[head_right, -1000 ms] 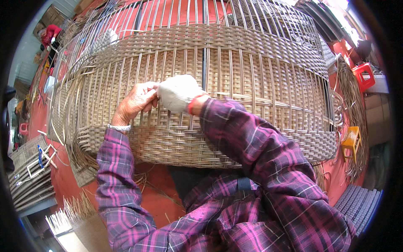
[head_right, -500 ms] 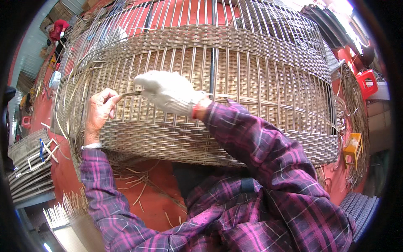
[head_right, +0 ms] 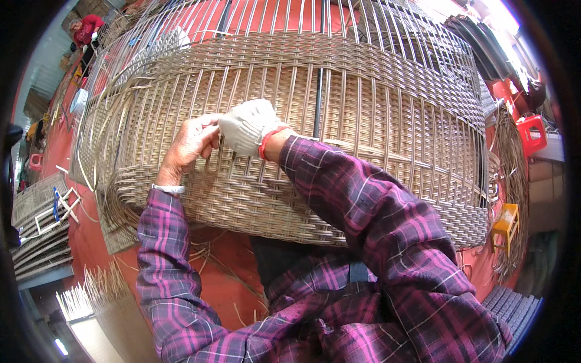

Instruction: The person weaves thin strips of natural fiber through the vertical ribs of a large basket frame. They repeatedly pull strips through the frame, adjust tension, and rotate the basket to continue weaving around its circumference.

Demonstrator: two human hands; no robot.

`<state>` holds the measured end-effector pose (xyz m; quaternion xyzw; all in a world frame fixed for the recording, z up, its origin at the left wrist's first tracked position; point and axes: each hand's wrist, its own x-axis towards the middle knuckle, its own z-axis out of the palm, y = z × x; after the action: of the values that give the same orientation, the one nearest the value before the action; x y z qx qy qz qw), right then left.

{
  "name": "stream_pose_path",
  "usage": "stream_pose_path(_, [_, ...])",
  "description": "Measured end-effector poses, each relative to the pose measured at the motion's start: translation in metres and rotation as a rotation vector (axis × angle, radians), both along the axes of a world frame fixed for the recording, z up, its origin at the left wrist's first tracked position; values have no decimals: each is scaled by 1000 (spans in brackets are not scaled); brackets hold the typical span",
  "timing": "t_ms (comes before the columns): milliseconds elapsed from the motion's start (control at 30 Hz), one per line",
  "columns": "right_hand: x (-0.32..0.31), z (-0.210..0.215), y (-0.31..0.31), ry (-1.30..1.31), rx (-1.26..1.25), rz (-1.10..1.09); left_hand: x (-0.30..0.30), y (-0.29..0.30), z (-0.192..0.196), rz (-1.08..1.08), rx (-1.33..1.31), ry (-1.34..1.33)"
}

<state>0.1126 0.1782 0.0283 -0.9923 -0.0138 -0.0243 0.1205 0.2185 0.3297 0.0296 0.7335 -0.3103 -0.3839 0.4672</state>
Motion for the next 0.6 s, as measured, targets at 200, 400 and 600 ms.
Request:
stream_pose_path(200, [-13,-18,-9,-210,751,-200,14,-1,6,-167,-5,155])
stream_pose_path(400, [-13,-15,0,-845,711,-183,30,47,38,22,70,-312])
stream_pose_path(600, [14,19,30,-330,662,174,10,80,49,174,42,-747])
